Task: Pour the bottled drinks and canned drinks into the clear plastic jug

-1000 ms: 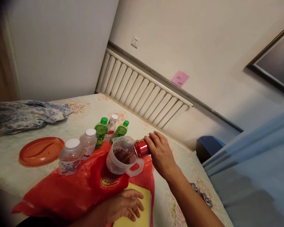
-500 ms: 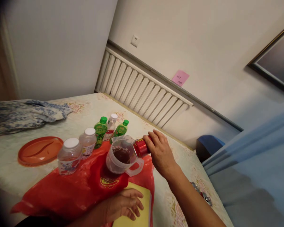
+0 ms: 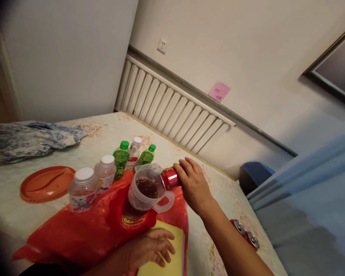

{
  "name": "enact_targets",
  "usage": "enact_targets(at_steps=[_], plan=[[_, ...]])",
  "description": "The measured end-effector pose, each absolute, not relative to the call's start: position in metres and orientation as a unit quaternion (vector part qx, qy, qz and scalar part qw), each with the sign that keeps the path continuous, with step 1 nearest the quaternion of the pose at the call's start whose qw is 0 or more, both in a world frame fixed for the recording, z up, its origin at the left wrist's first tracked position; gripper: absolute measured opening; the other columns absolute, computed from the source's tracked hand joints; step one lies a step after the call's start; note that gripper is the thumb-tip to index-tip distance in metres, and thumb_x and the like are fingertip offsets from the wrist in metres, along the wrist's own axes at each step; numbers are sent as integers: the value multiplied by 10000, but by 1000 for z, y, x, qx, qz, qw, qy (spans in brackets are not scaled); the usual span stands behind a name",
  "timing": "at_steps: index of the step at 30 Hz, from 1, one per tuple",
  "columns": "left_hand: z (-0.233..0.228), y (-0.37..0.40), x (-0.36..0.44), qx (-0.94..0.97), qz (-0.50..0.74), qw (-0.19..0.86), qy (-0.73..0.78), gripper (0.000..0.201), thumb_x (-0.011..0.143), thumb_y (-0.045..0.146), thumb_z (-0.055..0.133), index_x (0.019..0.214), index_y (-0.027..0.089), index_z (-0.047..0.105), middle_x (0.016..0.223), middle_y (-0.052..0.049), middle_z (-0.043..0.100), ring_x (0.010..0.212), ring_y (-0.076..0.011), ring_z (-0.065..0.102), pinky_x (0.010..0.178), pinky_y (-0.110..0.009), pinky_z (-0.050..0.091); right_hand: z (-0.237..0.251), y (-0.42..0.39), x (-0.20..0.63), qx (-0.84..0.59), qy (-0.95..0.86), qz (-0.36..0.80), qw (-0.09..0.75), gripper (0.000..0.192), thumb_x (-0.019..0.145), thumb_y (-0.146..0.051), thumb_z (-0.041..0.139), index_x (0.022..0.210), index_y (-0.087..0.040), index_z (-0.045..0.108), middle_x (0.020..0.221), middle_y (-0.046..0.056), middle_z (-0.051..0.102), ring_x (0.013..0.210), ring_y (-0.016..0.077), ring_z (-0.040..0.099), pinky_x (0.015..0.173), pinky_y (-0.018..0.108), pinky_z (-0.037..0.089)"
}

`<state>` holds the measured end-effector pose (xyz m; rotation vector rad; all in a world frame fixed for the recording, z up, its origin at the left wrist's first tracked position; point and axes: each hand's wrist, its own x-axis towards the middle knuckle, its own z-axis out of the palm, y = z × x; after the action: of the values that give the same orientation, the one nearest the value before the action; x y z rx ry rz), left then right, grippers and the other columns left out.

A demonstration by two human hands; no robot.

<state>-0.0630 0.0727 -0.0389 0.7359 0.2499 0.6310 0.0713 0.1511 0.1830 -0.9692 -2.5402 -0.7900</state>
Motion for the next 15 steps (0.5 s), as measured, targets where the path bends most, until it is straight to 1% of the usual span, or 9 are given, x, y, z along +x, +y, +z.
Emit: enact_targets(at_steps=[3,6,8,10,12,13,15], plan=[[-37,72,-64,345,304,880,123,497,711,385,770,1119,151,610,982,-110,686,827,-223,642,797,-390,427,176,149,74,-351,-893,-204,195,561,823,-54,558,1360,-189,471,1312,163,527,1263,312,451,1054,537,421],[-36,72,-64,342,298,882,126,493,702,360,775,1118,155,609,986,-106,688,822,-217,645,794,-383,428,163,149,80,-391,-875,-102,267,622,759,-96,616,1354,-204,469,1290,145,523,1193,282,517,1013,482,459],[-36,72,-63,341,296,883,127,476,703,346,770,1113,159,615,993,-104,689,830,-215,647,784,-370,433,150,153,86,-438,-839,-36,320,591,718,-157,668,1290,-200,528,1224,122,567,1121,277,560,965,458,484],[-36,72,-63,340,296,884,126,464,714,347,760,1116,161,622,1003,-106,688,844,-215,648,777,-359,440,131,160,94,-501,-785,48,362,543,663,-233,731,1186,-178,596,1118,102,630,1010,277,604,878,439,518],[-37,72,-63,341,301,883,117,452,741,346,740,1135,156,626,1021,-114,686,862,-214,650,782,-353,450,106,169,104,-556,-711,162,399,512,603,-297,784,1073,-154,638,984,87,684,870,266,636,763,405,540],[-38,73,-62,341,302,883,114,445,757,339,730,1147,153,626,1031,-119,685,872,-213,651,788,-351,454,91,174,109,-569,-670,226,419,499,584,-316,797,1029,-148,646,932,82,703,823,260,646,730,390,541],[-42,73,-60,339,304,884,110,434,775,325,717,1160,149,624,1035,-123,686,879,-210,653,792,-348,460,60,184,118,-566,-592,324,474,502,542,-321,810,987,-152,649,917,84,734,810,265,668,722,381,544]])
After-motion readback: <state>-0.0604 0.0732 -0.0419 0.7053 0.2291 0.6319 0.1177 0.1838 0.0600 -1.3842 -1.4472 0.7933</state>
